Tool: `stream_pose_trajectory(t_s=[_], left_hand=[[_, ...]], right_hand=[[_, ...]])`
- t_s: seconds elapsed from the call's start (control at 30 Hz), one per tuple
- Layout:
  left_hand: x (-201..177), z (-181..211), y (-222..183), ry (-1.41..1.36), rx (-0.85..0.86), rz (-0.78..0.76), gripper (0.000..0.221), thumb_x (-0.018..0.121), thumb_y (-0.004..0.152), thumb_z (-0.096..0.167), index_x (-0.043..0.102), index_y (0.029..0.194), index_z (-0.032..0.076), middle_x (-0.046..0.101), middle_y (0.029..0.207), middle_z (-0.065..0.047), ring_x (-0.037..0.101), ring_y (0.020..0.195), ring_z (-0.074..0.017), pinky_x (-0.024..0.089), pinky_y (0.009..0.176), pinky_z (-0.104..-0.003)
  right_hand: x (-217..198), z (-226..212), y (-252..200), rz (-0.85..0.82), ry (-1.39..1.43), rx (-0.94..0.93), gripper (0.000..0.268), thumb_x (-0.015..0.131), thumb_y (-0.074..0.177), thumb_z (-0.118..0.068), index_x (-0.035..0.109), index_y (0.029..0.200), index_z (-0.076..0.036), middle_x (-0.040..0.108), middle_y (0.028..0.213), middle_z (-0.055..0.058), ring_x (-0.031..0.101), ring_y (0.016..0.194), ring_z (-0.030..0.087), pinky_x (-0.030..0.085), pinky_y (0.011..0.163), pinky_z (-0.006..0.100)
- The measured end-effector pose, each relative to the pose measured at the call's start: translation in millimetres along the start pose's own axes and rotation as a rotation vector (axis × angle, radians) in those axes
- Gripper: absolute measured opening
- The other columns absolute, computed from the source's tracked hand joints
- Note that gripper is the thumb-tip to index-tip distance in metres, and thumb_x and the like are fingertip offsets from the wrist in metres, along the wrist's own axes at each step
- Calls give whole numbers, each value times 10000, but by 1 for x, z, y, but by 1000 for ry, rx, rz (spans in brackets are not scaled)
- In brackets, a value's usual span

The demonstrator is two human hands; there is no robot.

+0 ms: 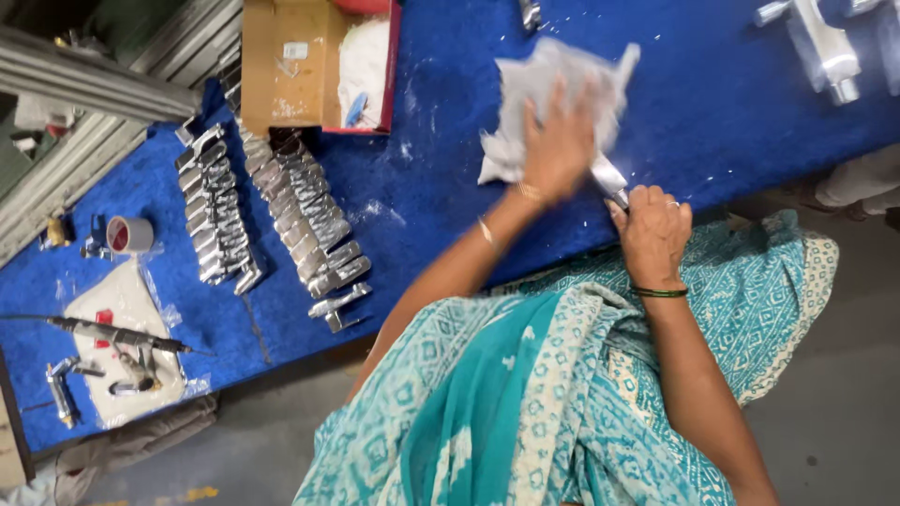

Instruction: The person cleans various metal hardware components by wiping them with a white cloth. They handle different pieces one at a time, removing residue and placing them back on the blue workbench.

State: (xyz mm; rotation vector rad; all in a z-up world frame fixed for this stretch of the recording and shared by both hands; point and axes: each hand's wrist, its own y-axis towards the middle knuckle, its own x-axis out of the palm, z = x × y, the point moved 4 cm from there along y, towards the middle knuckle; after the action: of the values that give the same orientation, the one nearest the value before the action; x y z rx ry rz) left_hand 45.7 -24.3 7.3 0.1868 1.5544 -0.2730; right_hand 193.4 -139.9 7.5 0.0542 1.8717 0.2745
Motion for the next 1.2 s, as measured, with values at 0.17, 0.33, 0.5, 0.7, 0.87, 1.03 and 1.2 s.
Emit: stream_pose_trajectory(t_s=[0.17,0.33,0.5,0.7,0.87,1.03,1.2], left_hand=[[12,12,-11,-46,75,75,595,460,1029,242,375,1615,303,211,1716,8,180,1591,-282,113,1233,-733],[55,-63,69,-186,-71,-24,472,423,1068,342,403,1538,296,188,1753,6,103,1612,-289,76,1230,-688],[65,-103,95,-867,-49,90,646,545,1085,350,236,1621,165,286,1666,-154,170,1582,-326,121,1250,-546],[14,-170,26,-1458,34,191,763,755,929,103,366,1586,105,502,1513,-219,543,1367,-302,481,1153,-377],[-21,-166,-19,-1375,-144,180,569,783,947,120,574,1472,51,693,1343,-143,654,1197,-241,545,1036,-361],[-9,-162,-26,-2341,-154,71,558,698,982,222,507,1455,-3,654,1321,-157,666,1177,-286,583,998,-445],[12,-169,-25,-2173,-272,177,537,677,960,136,485,1457,64,620,1322,-89,632,1126,-228,552,925,-403]], right_hand=[[6,4,-3,-6,14,-8,320,755,959,-382,611,948,-97,624,919,93,630,874,297,440,776,446],[8,1,5,18,-9,1,337,748,989,-406,617,938,-100,641,915,89,638,856,293,444,760,440],[1,-1,6,38,11,15,312,766,947,-362,609,923,-94,645,895,92,648,850,299,446,754,455],[2,0,-1,48,27,-6,309,768,982,-340,598,939,-85,644,927,108,642,877,320,450,776,463],[2,0,3,37,0,-16,323,749,1000,-356,597,942,-76,643,923,126,637,870,337,445,768,478],[8,4,-2,24,3,-35,349,722,1054,-372,583,949,-70,643,948,126,640,904,344,452,799,485],[9,2,-2,31,-28,-33,352,721,1038,-387,594,947,-72,636,919,133,635,878,350,454,782,487]])
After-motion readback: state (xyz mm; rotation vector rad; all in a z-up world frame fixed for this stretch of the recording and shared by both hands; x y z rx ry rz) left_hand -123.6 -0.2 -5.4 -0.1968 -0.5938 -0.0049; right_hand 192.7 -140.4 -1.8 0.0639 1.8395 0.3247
